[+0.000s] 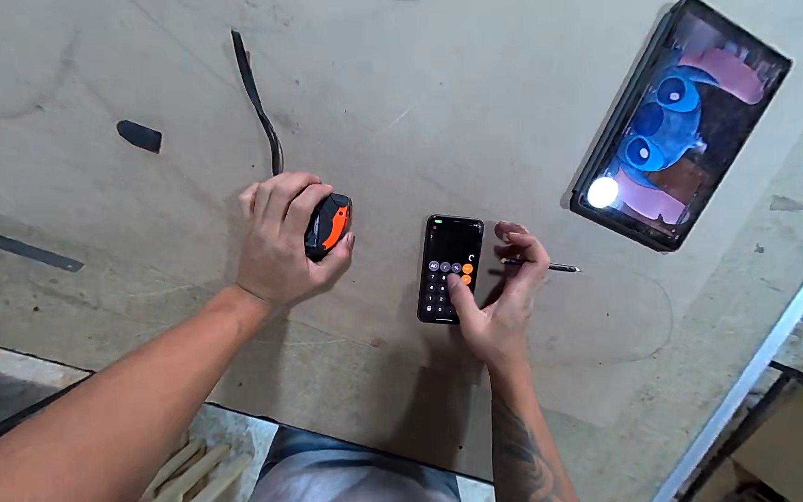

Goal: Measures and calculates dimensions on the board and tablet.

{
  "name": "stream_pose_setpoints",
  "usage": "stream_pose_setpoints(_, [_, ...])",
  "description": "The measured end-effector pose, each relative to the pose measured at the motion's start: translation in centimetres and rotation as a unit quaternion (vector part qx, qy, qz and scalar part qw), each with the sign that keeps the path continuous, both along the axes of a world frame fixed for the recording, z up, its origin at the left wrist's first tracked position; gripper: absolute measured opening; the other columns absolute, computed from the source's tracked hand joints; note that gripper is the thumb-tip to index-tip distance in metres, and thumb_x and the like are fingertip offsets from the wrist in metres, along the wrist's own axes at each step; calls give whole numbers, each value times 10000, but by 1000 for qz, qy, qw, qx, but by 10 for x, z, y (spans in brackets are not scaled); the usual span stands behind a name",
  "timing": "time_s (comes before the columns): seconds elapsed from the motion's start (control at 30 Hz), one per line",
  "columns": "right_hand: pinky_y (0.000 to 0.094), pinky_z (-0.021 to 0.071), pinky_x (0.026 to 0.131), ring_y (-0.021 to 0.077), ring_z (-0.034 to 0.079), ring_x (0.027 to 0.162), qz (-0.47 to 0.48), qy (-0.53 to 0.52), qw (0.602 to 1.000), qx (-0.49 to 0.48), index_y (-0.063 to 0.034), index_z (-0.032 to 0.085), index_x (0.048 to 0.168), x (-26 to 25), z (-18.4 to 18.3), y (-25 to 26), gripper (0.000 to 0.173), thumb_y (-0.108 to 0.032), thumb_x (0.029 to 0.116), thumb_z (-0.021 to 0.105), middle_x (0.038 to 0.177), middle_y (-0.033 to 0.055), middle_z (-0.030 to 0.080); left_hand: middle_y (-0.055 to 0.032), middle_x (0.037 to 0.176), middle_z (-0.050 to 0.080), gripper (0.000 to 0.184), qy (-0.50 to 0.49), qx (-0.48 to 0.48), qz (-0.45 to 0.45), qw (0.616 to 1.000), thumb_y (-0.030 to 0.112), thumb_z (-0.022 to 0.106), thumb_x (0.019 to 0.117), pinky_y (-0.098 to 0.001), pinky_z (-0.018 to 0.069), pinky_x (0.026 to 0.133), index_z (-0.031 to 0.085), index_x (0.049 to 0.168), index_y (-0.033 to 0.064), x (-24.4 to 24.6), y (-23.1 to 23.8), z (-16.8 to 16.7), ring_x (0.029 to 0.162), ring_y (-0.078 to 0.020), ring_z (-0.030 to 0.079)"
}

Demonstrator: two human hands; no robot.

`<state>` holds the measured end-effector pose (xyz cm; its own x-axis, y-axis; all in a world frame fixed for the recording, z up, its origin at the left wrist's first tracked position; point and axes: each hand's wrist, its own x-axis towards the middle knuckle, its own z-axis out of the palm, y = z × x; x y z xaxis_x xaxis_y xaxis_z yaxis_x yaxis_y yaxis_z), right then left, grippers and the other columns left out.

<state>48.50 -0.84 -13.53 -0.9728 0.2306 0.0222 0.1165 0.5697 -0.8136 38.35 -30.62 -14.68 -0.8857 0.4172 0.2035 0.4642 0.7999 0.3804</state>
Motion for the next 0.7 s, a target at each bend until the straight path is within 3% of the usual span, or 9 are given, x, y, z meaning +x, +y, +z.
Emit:
stream_pose_setpoints(0.07, [617,372,1103,264,432,1420,34,-6,999,28,-159,319,1499,2,-1,-1,897,-402,784,804,1555,78,423,-164,1400,590,677,-1,1,-3,1000,519,685,872,-560,369,1100,579,1385,89,0,0,0,1314,-350,529])
stream_pose_setpoints(0.13, [680,305,1141,289,405,1448,44,-2,998,41,-164,325,1491,4,-3,-1,923,-407,754,824,1556,89,425,-164,1396,594,680,1,3,-4,1000,522,688,867,-554,376,1097,585,1383,91,-1,0,-2,1312,-349,531])
stream_pose_setpoints(0.33, [690,294,1131,294,389,1461,56,-9,996,71,-155,341,1502,6,-3,0,967,-465,727,829,1554,94,435,-164,1401,589,683,-5,1,-7,1000,526,680,873,-549,383,1082,575,1398,102,-1,-2,-3,1314,-355,524])
stream_pose_setpoints(0.47, [571,419,1094,258,450,1401,20,-2,1000,-9,-135,333,1498,0,1,-2,858,-409,834,801,1545,95,423,-173,1391,593,683,-6,5,-5,1000,528,683,874,-554,379,1084,569,1392,96,-1,-2,-4,1309,-367,525])
stream_pose_setpoints(0.57, [609,376,1101,261,436,1415,-2,-10,999,30,-149,329,1502,-2,-5,-8,868,-451,828,786,1557,77,423,-181,1384,592,683,-3,4,-7,1000,531,667,880,-550,382,1079,564,1391,90,-1,-1,-4,1306,-371,523])
stream_pose_setpoints(0.7, [582,376,1060,238,471,1365,-46,-21,994,94,-147,371,1473,-6,-9,-17,869,-509,817,813,1500,55,485,-178,1386,593,679,-2,2,-7,1000,529,668,882,-543,388,1065,568,1389,89,-1,-2,-4,1296,-366,530])
